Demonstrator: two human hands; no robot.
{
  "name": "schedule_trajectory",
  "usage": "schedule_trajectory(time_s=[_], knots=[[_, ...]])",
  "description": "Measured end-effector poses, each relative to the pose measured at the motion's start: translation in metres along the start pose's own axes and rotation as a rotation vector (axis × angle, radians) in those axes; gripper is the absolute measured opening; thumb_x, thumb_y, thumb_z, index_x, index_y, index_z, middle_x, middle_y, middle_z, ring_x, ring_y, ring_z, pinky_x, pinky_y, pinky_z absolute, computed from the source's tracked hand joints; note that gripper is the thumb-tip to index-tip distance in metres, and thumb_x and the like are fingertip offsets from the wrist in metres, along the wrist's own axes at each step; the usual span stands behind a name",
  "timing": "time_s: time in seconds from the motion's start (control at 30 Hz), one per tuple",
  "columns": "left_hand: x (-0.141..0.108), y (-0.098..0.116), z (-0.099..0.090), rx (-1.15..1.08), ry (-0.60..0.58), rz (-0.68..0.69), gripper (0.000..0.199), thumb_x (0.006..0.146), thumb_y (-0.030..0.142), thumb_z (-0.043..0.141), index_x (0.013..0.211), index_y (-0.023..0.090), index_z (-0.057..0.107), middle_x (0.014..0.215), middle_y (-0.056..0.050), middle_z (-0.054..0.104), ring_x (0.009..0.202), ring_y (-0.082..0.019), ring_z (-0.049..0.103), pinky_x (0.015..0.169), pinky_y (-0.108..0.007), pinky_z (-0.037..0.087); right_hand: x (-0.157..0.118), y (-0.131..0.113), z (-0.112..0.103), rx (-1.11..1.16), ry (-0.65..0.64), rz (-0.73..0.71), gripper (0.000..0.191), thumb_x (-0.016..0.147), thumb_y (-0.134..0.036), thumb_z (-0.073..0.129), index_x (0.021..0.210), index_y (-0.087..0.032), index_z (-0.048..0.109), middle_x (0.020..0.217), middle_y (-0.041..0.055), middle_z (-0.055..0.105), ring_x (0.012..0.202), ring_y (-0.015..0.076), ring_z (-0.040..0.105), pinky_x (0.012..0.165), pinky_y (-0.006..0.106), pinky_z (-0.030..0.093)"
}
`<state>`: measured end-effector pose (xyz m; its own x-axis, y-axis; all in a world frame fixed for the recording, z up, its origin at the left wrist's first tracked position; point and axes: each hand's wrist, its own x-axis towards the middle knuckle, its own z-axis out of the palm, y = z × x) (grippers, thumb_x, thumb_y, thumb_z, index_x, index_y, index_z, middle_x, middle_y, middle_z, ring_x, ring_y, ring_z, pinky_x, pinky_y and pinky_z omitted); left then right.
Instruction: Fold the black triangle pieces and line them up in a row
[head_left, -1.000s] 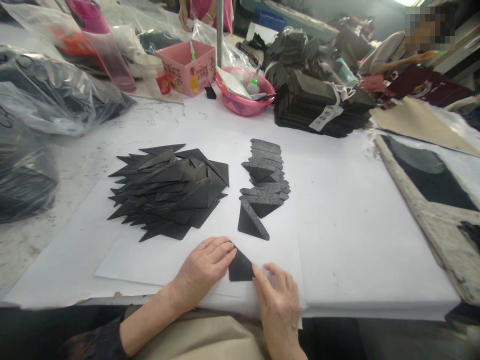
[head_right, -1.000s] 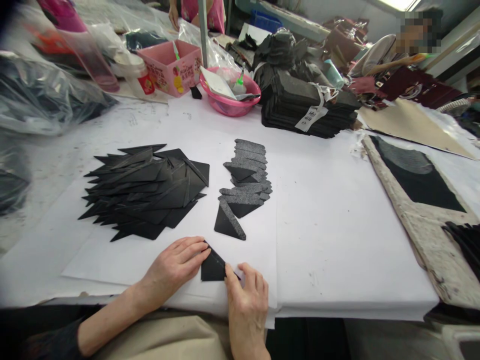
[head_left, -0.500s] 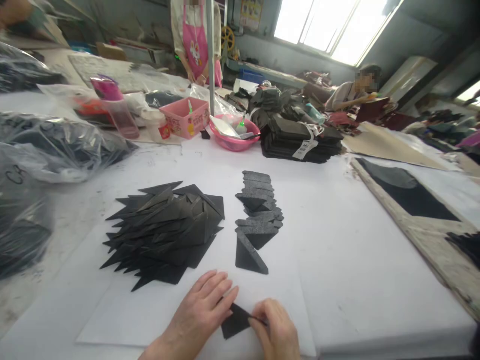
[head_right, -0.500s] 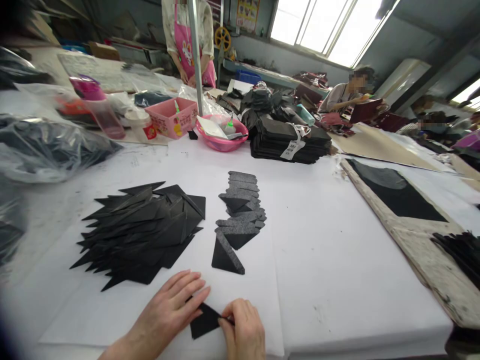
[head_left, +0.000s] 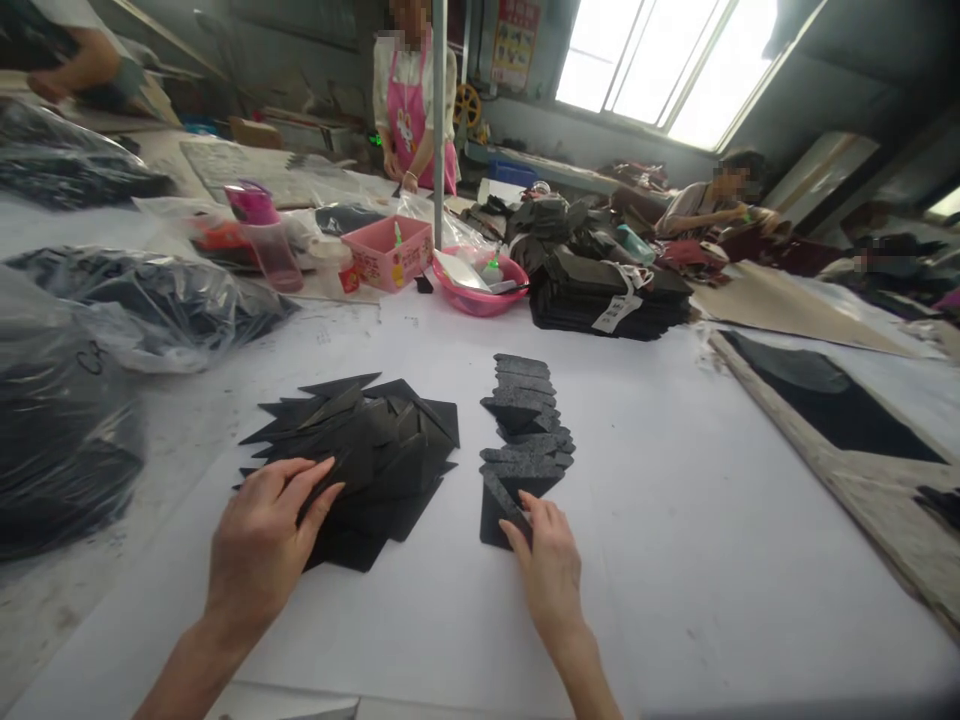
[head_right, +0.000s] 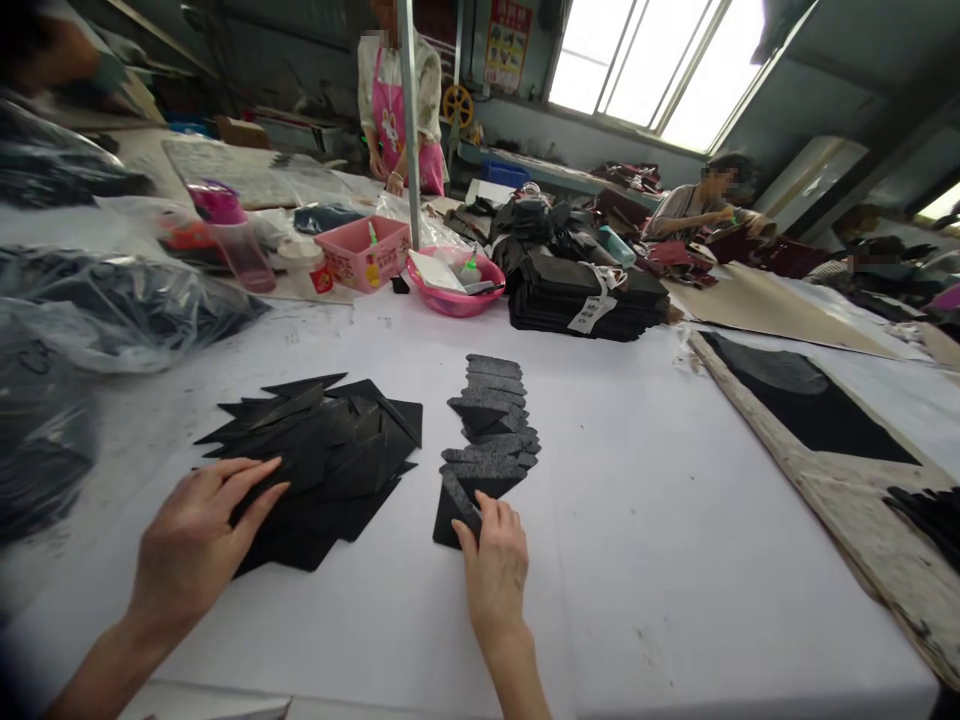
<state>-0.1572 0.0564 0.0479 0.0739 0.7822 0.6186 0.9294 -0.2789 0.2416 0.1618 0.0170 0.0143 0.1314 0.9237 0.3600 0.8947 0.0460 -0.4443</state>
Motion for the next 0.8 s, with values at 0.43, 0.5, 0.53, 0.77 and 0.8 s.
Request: schedule_trajectory(time_s=[0.43, 0.5, 0.53, 0.77, 0.8], knots=[[-0.054, 0.120, 0.036, -0.439, -0.383, 0.434, 0.017, 0.100, 0.011, 0.047, 0.105, 0.011, 0.062, 0.099, -0.008, 0.061, 0.102, -0.025, 0.057, 0.089, -0.041, 0.052, -0.030, -0.004, -0.039, 0.137, -0.522, 0.056, 0.033, 0.088, -0.011, 0.061, 0.113, -0.033, 0.065, 0.095, -0.0011, 0.063, 0.090, 0.0178, 0.060, 0.080, 0.030, 0.048], [-0.058, 0.124, 0.038, -0.425, -0.375, 0.452, 0.018, 0.100, 0.011, 0.046, 0.106, 0.011, 0.063, 0.100, -0.009, 0.060, 0.100, -0.026, 0.056, 0.086, -0.041, 0.052, -0.042, -0.001, -0.044, 0.141, -0.531, 0.062, 0.033, 0.091, -0.013, 0.059, 0.116, -0.033, 0.063, 0.095, -0.0007, 0.063, 0.088, 0.0174, 0.060, 0.079, 0.030, 0.048], [-0.060, 0.124, 0.039, -0.414, -0.362, 0.455, 0.018, 0.100, 0.011, 0.045, 0.106, 0.011, 0.063, 0.100, -0.010, 0.060, 0.100, -0.026, 0.056, 0.085, -0.041, 0.052, -0.048, -0.001, -0.045, 0.140, -0.519, 0.058, 0.032, 0.092, -0.015, 0.058, 0.118, -0.033, 0.062, 0.095, -0.0007, 0.063, 0.087, 0.0172, 0.060, 0.078, 0.029, 0.048], [-0.060, 0.126, 0.041, -0.387, -0.351, 0.451, 0.013, 0.098, 0.012, 0.052, 0.103, 0.012, 0.063, 0.099, -0.010, 0.059, 0.097, -0.027, 0.055, 0.080, -0.040, 0.051, -0.073, -0.007, -0.025, 0.029, -0.203, -0.002, 0.029, 0.095, -0.040, 0.056, 0.120, -0.027, 0.061, 0.092, 0.0024, 0.064, 0.081, 0.0187, 0.058, 0.074, 0.031, 0.044], [-0.060, 0.126, 0.041, -0.396, -0.358, 0.441, 0.011, 0.098, 0.013, 0.053, 0.102, 0.012, 0.063, 0.098, -0.009, 0.059, 0.097, -0.026, 0.055, 0.080, -0.040, 0.051, -0.074, -0.009, -0.023, 0.025, -0.174, -0.012, 0.029, 0.096, -0.039, 0.055, 0.121, -0.026, 0.061, 0.092, 0.0027, 0.064, 0.081, 0.0186, 0.057, 0.074, 0.031, 0.044]])
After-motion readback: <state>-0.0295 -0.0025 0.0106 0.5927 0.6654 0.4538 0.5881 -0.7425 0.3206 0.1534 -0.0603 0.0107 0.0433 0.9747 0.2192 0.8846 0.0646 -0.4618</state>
